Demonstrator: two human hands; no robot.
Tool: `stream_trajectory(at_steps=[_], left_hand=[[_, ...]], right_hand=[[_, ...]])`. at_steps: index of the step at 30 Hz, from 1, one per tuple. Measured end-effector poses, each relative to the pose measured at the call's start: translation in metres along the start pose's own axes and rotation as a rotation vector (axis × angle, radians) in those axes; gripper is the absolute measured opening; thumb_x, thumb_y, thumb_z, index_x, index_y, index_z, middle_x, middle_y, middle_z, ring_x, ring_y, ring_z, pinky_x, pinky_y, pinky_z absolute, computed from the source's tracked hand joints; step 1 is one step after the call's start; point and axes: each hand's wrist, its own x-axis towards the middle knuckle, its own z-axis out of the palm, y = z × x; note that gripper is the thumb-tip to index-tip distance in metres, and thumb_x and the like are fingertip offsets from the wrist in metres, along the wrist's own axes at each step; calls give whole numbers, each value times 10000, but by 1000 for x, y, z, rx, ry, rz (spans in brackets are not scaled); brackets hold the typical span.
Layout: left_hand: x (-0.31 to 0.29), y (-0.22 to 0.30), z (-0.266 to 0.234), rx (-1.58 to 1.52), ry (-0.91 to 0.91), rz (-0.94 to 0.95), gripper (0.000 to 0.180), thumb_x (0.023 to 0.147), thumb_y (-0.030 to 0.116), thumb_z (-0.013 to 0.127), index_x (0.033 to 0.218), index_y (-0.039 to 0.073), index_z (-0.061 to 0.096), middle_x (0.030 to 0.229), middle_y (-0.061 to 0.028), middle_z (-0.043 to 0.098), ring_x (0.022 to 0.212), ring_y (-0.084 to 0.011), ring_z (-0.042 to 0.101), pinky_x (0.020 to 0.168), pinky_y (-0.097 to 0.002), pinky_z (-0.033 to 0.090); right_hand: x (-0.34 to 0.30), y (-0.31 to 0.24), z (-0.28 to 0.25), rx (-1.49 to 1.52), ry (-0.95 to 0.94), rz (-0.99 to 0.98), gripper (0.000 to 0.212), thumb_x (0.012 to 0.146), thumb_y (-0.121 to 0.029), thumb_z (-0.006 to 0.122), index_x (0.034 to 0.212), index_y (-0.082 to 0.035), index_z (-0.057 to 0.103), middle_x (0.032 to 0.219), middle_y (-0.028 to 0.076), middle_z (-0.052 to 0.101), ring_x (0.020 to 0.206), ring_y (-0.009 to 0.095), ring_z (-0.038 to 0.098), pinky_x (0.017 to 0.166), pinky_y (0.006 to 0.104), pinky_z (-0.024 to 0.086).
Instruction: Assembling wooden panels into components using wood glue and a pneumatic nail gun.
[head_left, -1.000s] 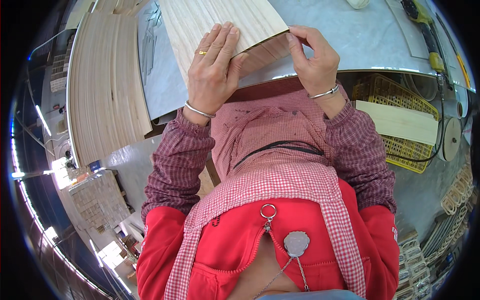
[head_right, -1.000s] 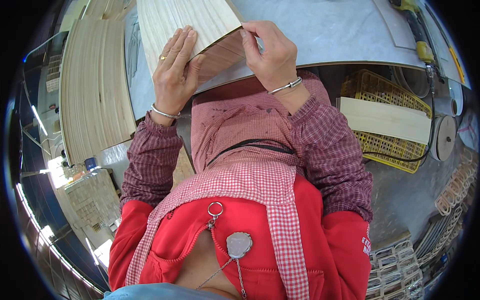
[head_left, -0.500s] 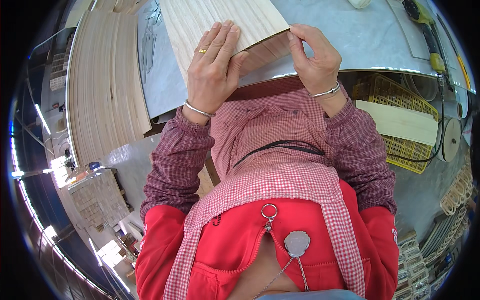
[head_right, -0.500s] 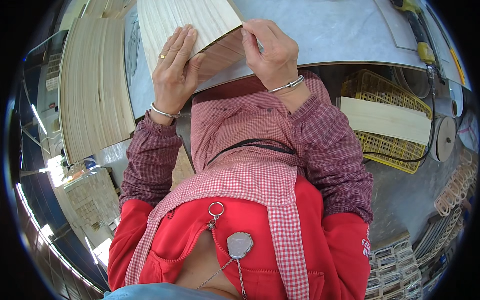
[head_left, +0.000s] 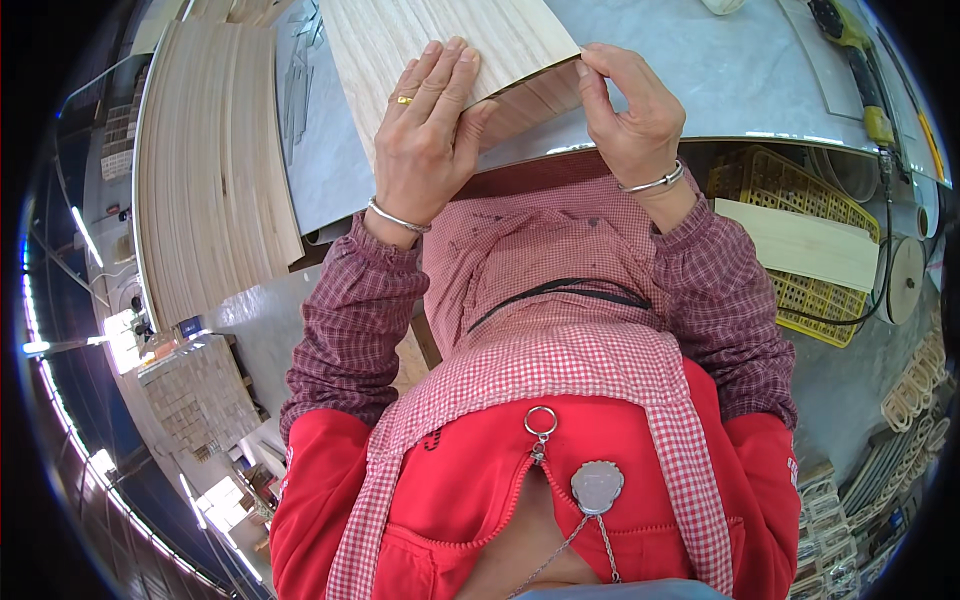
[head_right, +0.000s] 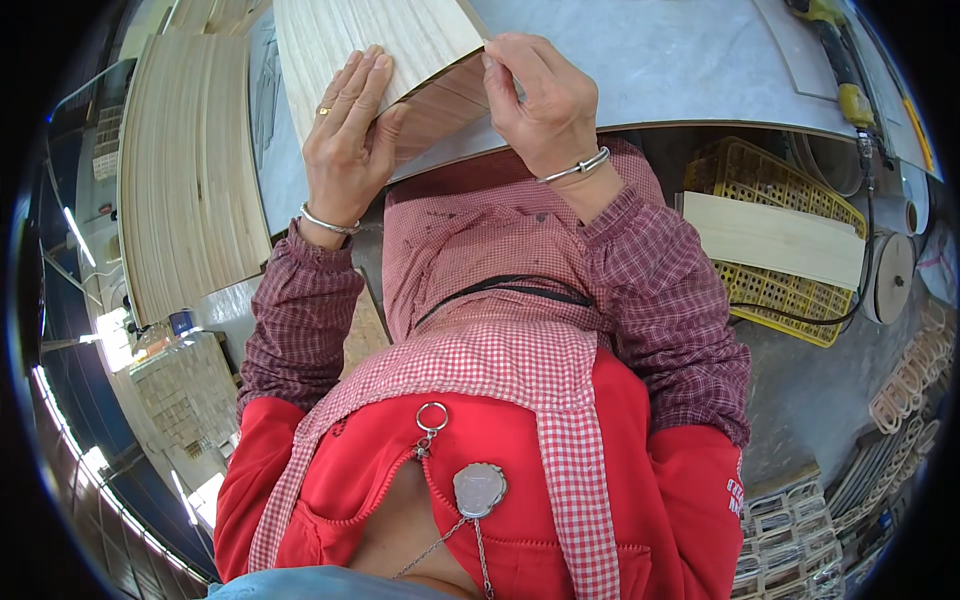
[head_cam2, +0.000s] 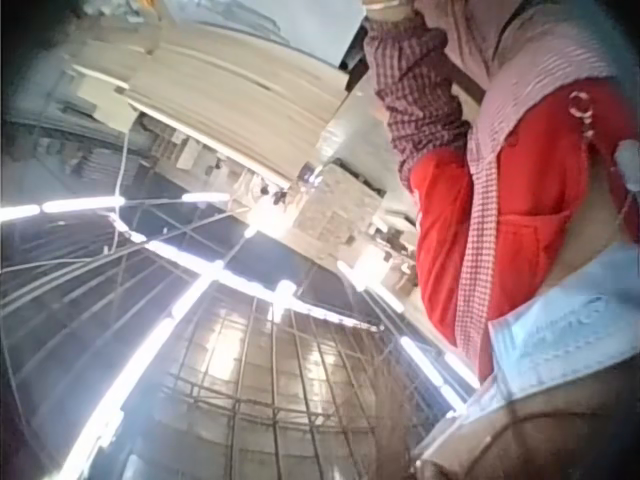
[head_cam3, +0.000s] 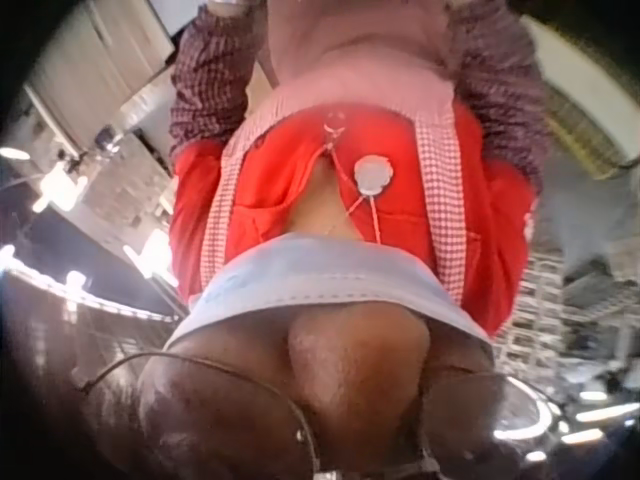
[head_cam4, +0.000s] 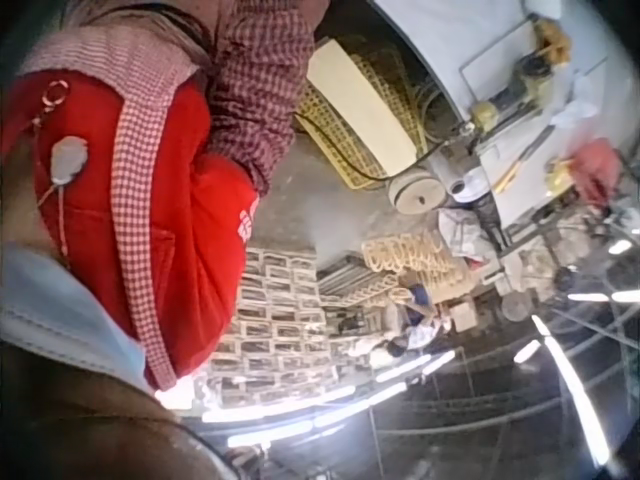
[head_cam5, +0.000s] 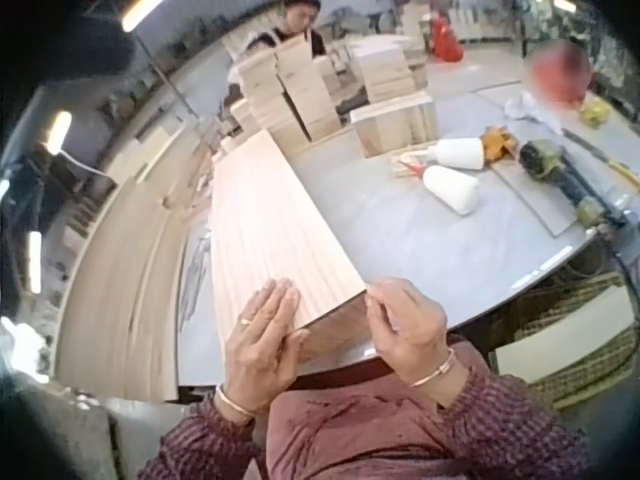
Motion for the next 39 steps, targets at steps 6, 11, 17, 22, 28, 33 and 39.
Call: stream_trajectory(at_steps=[6, 11, 17, 22, 28, 33, 39], left_hand=[[-1, -1, 1, 10, -4, 10, 459, 827, 172, 680, 1264, 69, 583, 1330, -84, 562, 1257, -251, 508, 1075, -368, 387], [-1, -1, 0, 24, -16, 20, 469, 834, 175, 674, 1280, 73, 569, 1344, -82, 551, 1268, -249, 497, 1082, -370, 380], [-2, -1, 0, 34, -33, 19, 470, 843, 187, 668, 1287, 77, 563, 1351, -80, 544, 1278, -247, 488, 1085, -371, 375], [-2, -1, 0, 37, -36, 16, 462, 848, 195, 664, 1285, 79, 566, 1348, -81, 547, 1276, -248, 489, 1085, -372, 377], [-2, -2, 1, 37, -25, 15, 450, 855, 203, 659, 1280, 82, 572, 1341, -84, 553, 1271, -249, 495, 1084, -372, 379], [-2, -1, 1, 37, -28, 11, 450, 853, 199, 661, 1280, 82, 573, 1339, -84, 554, 1270, -248, 497, 1084, -372, 381], [-1, -1, 1, 28, -45, 1, 452, 852, 195, 661, 1280, 79, 572, 1336, -92, 556, 1268, -254, 498, 1083, -378, 382]], right_hand=[[-1, 0, -7, 69, -64, 162, 203, 748, 19, 680, 936, -55, 653, 905, 22, 689, 684, 133, 617, 611, 220, 490], [0, -2, -9, 251, -103, 364, 219, 789, -53, 709, 1003, -72, 671, 926, 17, 705, 750, 118, 643, 664, 202, 504], [13, -8, -10, 184, -222, 427, 248, 824, -71, 707, 1070, -72, 668, 975, 32, 702, 815, 96, 640, 774, 194, 506], [17, -2, -13, 235, -279, 503, 269, 832, -55, 695, 1099, -70, 662, 995, 29, 699, 833, 89, 637, 808, 188, 502], [18, 9, -17, 446, -306, 646, 309, 836, -37, 679, 1143, -73, 657, 1013, 12, 700, 849, 84, 637, 823, 173, 496], [21, 13, -15, 489, -363, 370, 288, 836, -29, 675, 1120, -73, 675, 1001, 15, 711, 835, 88, 645, 820, 163, 497], [32, 21, -18, 510, -515, 373, 233, 832, -8, 668, 1054, -70, 701, 1018, 32, 713, 856, 99, 652, 831, 169, 505]])
